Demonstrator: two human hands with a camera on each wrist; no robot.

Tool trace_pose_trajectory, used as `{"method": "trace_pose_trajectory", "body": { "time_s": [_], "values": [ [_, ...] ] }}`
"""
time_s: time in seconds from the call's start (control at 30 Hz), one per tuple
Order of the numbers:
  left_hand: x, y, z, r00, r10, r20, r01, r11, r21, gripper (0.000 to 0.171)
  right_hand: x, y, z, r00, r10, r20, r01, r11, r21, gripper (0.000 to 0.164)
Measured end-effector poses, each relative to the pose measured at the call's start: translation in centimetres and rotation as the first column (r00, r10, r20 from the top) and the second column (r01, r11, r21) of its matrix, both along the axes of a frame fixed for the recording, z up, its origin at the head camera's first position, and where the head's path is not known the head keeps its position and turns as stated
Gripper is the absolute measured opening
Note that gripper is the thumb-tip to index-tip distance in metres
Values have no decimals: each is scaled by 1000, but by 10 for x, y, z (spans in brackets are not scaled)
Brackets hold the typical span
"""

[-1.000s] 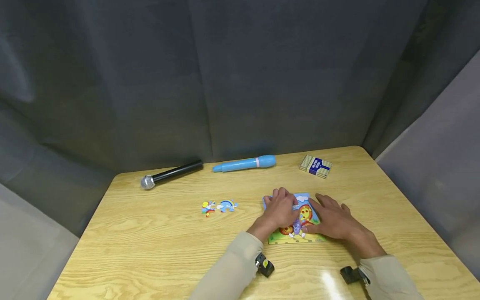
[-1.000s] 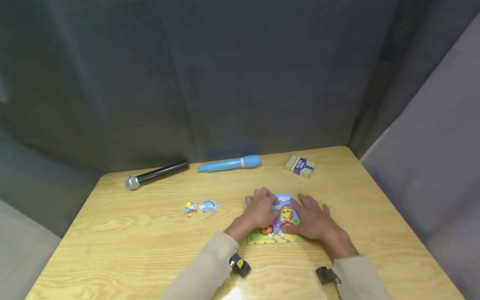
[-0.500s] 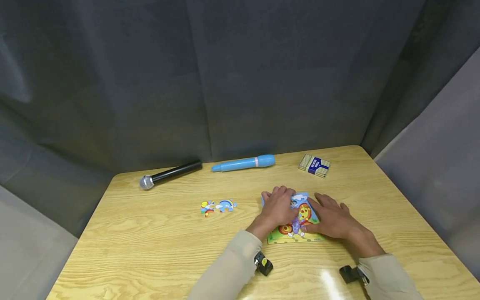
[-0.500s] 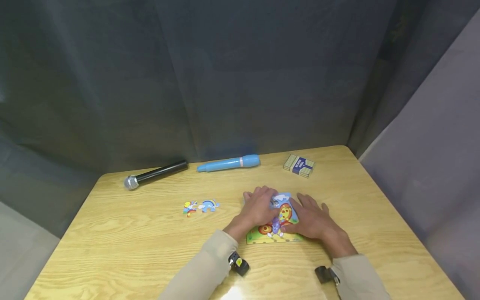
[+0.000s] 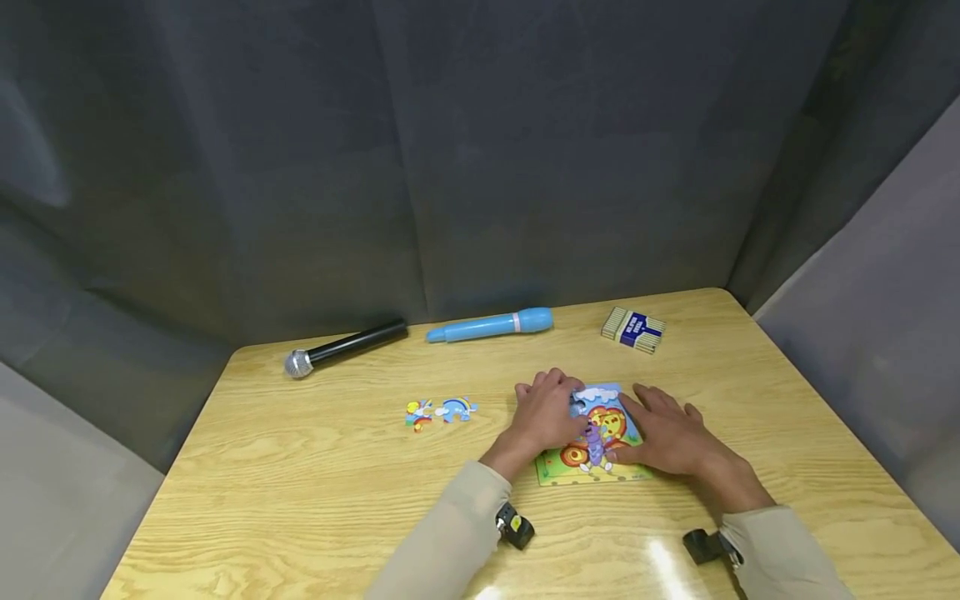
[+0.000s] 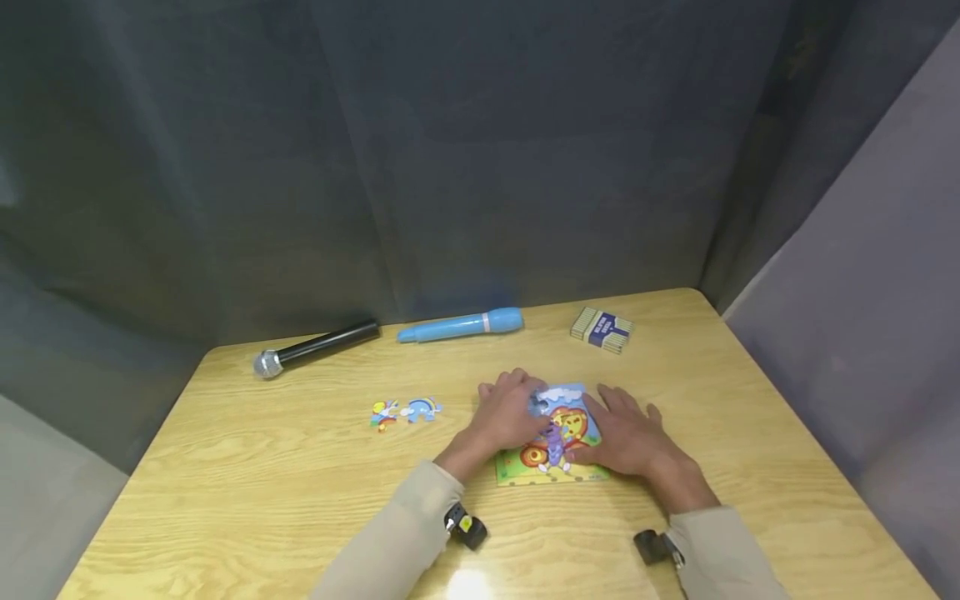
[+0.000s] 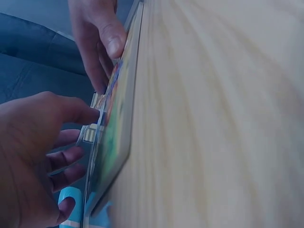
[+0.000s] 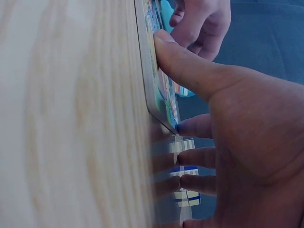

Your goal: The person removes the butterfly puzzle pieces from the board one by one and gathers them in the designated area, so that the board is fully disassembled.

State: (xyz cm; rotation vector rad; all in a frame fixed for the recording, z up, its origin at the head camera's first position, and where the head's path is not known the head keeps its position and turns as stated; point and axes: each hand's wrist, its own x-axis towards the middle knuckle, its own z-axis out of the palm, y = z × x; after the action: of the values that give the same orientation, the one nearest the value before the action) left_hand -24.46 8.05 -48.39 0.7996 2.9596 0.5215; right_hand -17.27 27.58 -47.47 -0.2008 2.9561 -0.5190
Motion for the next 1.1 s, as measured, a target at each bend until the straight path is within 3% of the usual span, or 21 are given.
{"method": "trace_pose_trajectory", "body": {
  "time_s": [0.67, 1.1],
  "values": [
    [-5, -46, 4, 1000, 24, -19, -23, 1000, 8, 46, 1, -1, -1, 1000, -14, 11, 14, 1000, -7, 103],
    [-11, -80, 2, 997, 77, -8, -77, 996, 54, 43, 1, 0, -2, 1000, -10, -7, 10, 1000, -3, 103]
  ]
}}
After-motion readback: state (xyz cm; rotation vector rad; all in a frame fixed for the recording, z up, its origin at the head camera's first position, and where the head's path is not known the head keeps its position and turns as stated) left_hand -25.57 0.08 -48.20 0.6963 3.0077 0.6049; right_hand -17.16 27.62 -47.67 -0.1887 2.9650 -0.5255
